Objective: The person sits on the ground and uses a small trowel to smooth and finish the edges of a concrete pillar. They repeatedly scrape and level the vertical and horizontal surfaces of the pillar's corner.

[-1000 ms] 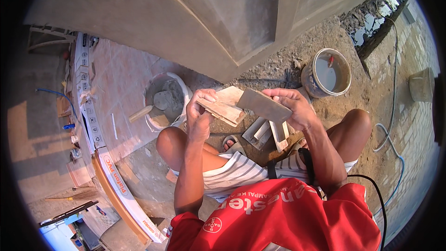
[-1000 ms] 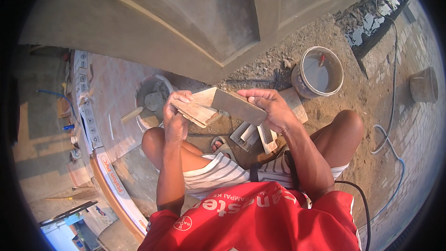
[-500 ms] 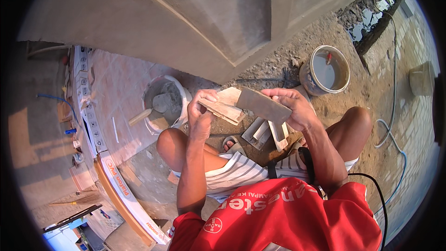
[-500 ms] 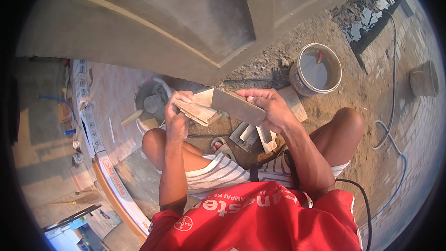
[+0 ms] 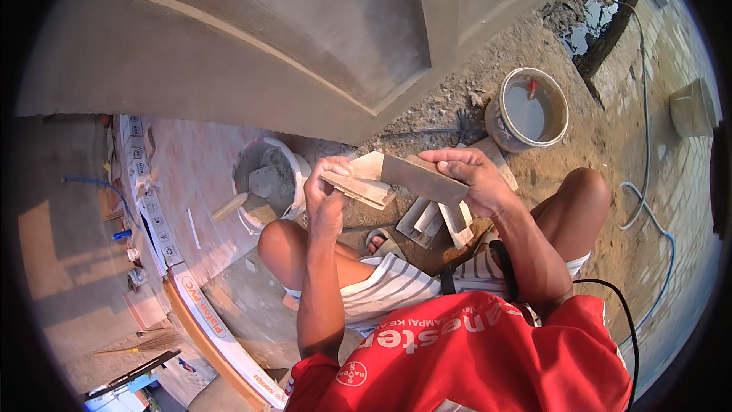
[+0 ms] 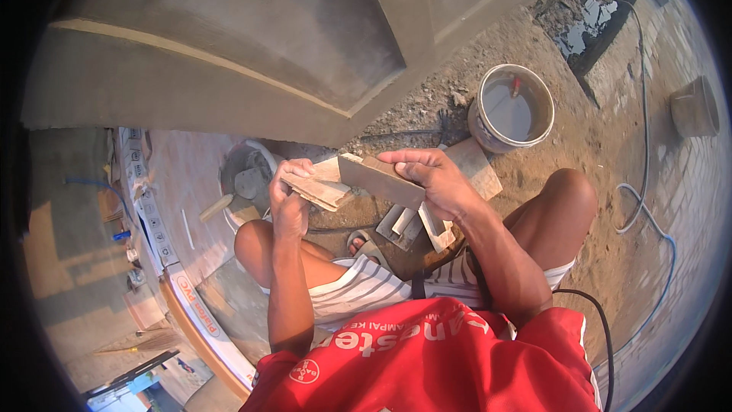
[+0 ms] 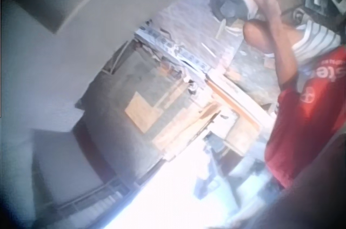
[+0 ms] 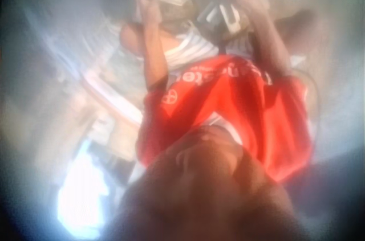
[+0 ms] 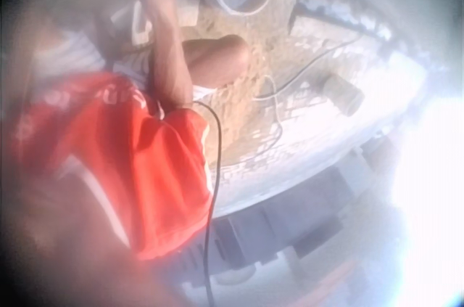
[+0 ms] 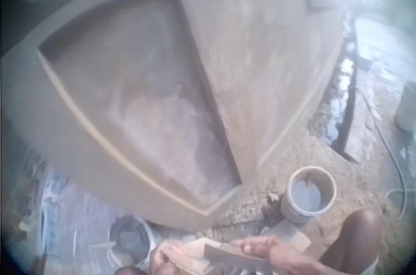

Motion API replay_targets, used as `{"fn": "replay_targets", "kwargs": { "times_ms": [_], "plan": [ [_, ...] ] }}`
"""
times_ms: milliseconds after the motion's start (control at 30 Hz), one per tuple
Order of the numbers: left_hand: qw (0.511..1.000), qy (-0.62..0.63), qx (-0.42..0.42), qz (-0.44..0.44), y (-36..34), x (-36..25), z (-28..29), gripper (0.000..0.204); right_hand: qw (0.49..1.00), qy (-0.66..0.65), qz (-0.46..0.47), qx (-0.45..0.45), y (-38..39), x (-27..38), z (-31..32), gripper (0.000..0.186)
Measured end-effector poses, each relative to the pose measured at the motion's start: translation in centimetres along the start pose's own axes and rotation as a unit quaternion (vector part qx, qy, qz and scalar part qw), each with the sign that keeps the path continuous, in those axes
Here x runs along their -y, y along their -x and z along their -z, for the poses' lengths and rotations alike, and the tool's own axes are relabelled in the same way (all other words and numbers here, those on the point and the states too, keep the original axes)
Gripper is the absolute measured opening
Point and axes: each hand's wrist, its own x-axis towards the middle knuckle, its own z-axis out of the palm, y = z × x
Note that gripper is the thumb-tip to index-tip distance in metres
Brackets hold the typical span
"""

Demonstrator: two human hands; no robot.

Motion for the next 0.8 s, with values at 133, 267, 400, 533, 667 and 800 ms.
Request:
{"fn": "replay_targets", "kwargs": {
  "times_ms": [133,267,400,533,667,800],
  "plan": [
    [1.0,0.004,0.01,-0.007,0.02,0.42,0.08,0.029,1.0,0.003,0.005,0.003,-0.04,-0.07,0.29,0.033],
    [1.0,0.024,0.011,-0.001,-0.04,0.39,-0.02,0.03,1.0,0.005,0.006,-0.009,-0.19,-0.19,0.25,0.031],
    [1.0,0.001,0.012,-0.007,-0.2,0.31,-0.18,0.03,0.999,0.028,0.019,-0.015,-0.21,0.01,0.23,0.031],
    [0.999,-0.013,0.027,-0.026,-0.49,0.59,-0.13,0.029,0.999,0.027,0.02,-0.007,-0.11,0.24,0.43,0.032],
    [0.999,-0.001,0.033,-0.03,-0.39,0.67,0.07,0.029,1.0,0.007,0.017,-0.008,0.04,0.42,0.51,0.032],
    [0.998,-0.018,0.035,-0.055,-0.46,0.25,-0.23,0.025,0.999,0.01,0.028,-0.012,-0.01,0.4,0.37,0.03]
  ]
}}
